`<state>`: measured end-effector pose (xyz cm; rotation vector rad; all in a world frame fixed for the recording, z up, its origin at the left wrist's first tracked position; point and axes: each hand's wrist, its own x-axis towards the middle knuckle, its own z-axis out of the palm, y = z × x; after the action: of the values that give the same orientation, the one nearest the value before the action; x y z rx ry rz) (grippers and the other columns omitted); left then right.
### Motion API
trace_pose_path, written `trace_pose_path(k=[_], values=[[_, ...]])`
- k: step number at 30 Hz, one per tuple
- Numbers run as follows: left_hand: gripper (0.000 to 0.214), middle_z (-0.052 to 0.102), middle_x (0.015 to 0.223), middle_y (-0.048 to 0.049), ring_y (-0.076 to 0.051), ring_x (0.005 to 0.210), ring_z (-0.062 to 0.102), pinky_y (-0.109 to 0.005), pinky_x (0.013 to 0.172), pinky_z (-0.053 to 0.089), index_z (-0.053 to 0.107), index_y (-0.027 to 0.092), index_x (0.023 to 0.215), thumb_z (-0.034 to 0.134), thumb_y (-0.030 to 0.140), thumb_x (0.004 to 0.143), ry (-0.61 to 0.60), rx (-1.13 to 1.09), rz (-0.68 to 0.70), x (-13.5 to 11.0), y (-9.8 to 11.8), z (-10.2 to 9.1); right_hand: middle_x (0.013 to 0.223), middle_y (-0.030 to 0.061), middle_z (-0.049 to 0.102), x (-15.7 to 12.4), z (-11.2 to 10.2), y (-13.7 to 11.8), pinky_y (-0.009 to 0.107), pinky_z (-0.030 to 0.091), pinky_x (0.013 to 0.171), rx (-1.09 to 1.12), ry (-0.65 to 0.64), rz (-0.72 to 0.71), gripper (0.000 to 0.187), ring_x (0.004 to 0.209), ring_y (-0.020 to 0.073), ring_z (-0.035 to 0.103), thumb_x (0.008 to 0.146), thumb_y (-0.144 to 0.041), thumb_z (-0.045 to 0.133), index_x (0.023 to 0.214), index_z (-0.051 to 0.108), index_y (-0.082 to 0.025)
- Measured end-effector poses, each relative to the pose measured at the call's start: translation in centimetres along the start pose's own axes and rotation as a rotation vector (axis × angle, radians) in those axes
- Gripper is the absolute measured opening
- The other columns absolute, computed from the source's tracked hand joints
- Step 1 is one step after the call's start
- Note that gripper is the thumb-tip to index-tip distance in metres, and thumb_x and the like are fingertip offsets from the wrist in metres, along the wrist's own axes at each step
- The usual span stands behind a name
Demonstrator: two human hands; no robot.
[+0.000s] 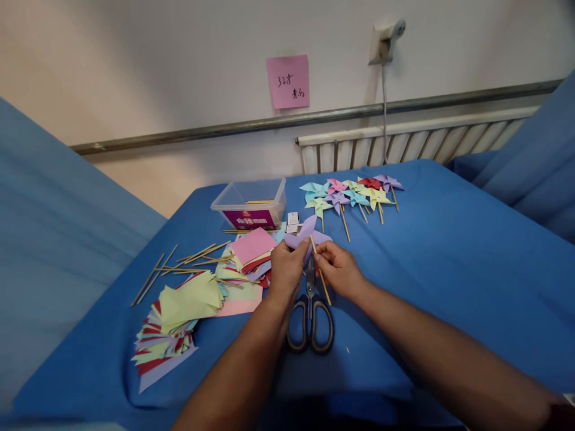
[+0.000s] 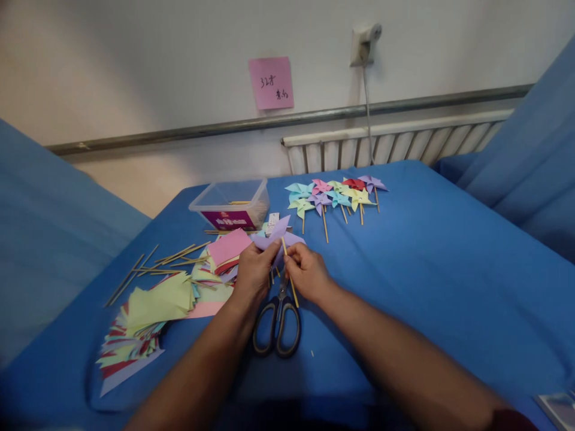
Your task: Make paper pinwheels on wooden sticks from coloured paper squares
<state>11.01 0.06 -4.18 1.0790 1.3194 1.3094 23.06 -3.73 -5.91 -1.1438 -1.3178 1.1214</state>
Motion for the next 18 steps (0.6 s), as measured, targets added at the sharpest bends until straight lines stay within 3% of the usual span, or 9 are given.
trace_pose_path(k=[6, 18], values=[[0.028, 0.069, 0.075, -0.0023, -0.014, 0.065, 0.057, -0.025, 0.062, 0.044, 0.072, 0.015, 0.082, 0.078, 0.035, 0.065, -0.067, 0.043, 0.096, -0.6, 0.5, -0.1, 0.055, -0.0072, 0.056, -0.1, -0.5, -0.3, 0.021, 0.032, 0.040, 0.112, -0.029, 0.013, 0.018, 0.038, 0.0089, 0.044, 0.086, -0.041, 0.053, 0.085, 0.051, -0.023], [0.023, 0.066, 0.066, -0.0003, -0.013, 0.059, 0.055, -0.024, 0.057, 0.042, 0.070, 0.015, 0.074, 0.078, 0.033, 0.062, -0.016, 0.055, 0.148, -1.0, 1.1, 0.0, 0.057, -0.0055, 0.058, -0.5, -0.4, -0.7, 0.021, 0.033, 0.041, 0.126, -0.052, -0.004, 0.021, 0.040, 0.0086, 0.045, 0.086, -0.043, 0.054, 0.082, 0.052, -0.022]])
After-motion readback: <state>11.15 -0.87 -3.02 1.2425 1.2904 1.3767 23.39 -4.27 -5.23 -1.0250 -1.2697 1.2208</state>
